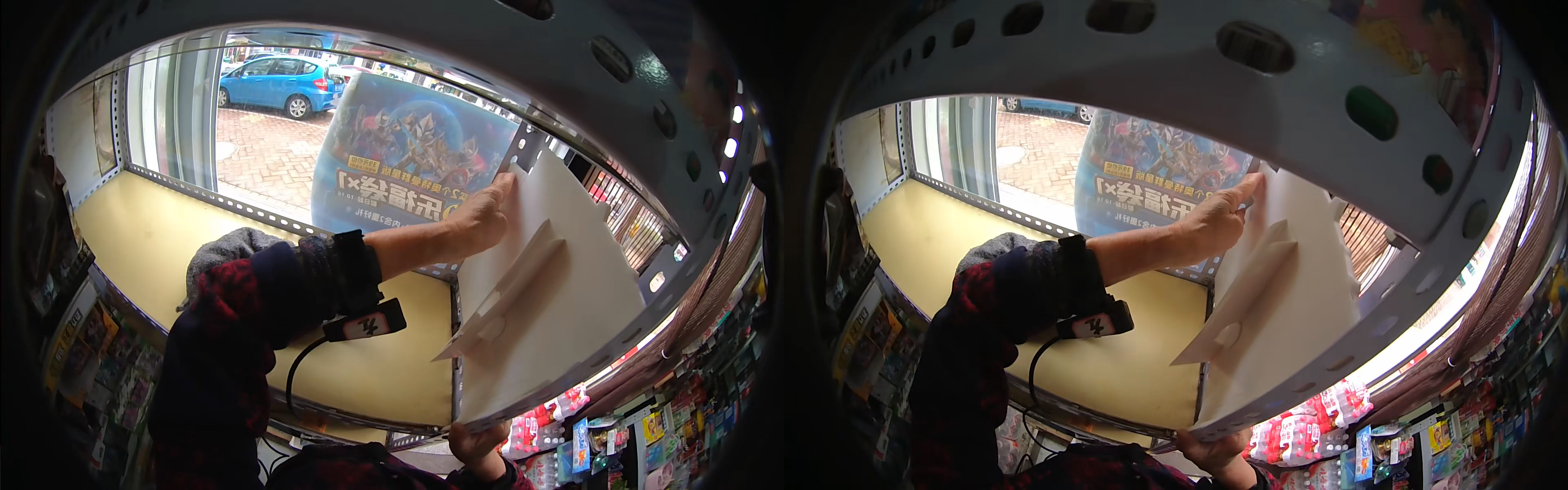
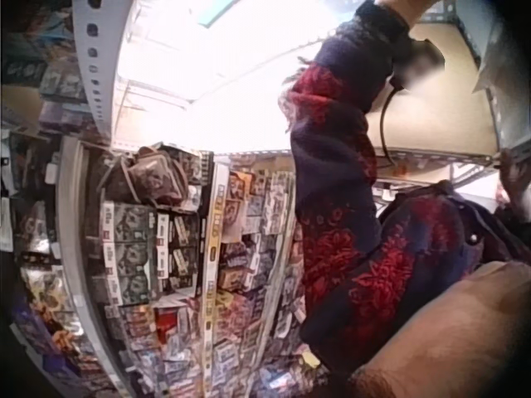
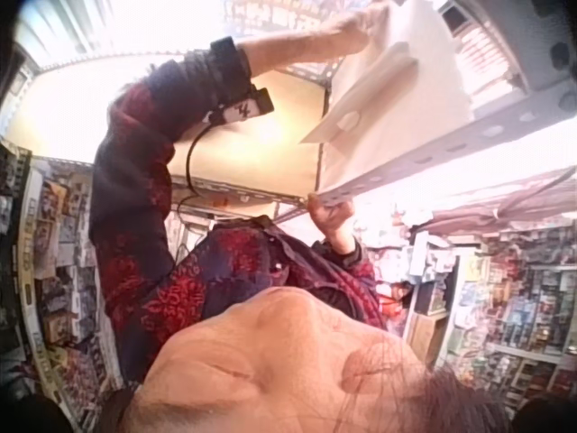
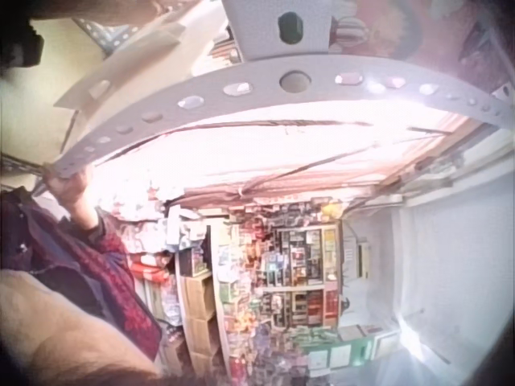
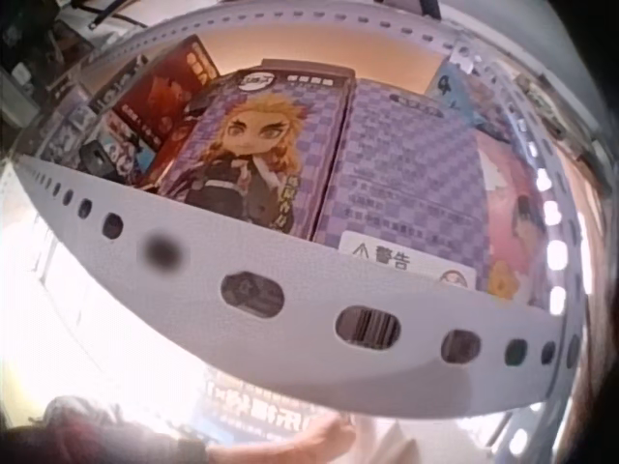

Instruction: The person wipes a metal shelf with a cloth, then picks up a cardboard sign and attaches it to the shelf using adhesive tape. The sign is adjusted and smoothed onto the shelf surface.

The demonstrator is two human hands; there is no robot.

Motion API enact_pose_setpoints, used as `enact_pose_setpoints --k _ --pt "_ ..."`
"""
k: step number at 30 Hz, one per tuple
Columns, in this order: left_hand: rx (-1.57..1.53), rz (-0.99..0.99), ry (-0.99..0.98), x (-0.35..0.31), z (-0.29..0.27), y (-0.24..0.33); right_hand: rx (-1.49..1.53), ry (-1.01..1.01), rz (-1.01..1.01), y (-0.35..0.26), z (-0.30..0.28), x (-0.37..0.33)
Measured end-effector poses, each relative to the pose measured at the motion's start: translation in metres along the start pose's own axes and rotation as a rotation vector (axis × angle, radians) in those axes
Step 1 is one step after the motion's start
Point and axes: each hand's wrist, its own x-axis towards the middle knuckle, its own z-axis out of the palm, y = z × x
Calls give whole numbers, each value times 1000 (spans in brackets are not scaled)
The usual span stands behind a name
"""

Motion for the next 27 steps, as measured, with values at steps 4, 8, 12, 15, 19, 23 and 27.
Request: enact_pose_setpoints --k 4,8,12,15,19,23,27 --pt "-212 -100 -107 6 -11 5 -38 -7 -36 3 1 -3" --pt "-183 -81 -131 8 -12 4 -99 -19 -82 5 2 -6" --pt "-371 -13 -165 16 -5 -9 -136 -39 -68 7 1 -11" --pt "-463 54 -147 17 0 -20 -166 -59 -83 9 0 -14" --pt "-397 42 -203 20 -5 -21 -212 -39 -128 12 0 -12" --pt "-469 42 -274 13 -16 -12 -90 -42 -93 9 4 -11" --pt "-394 -207 -228 -3 -16 2 226 -125 197 7 8 -10"
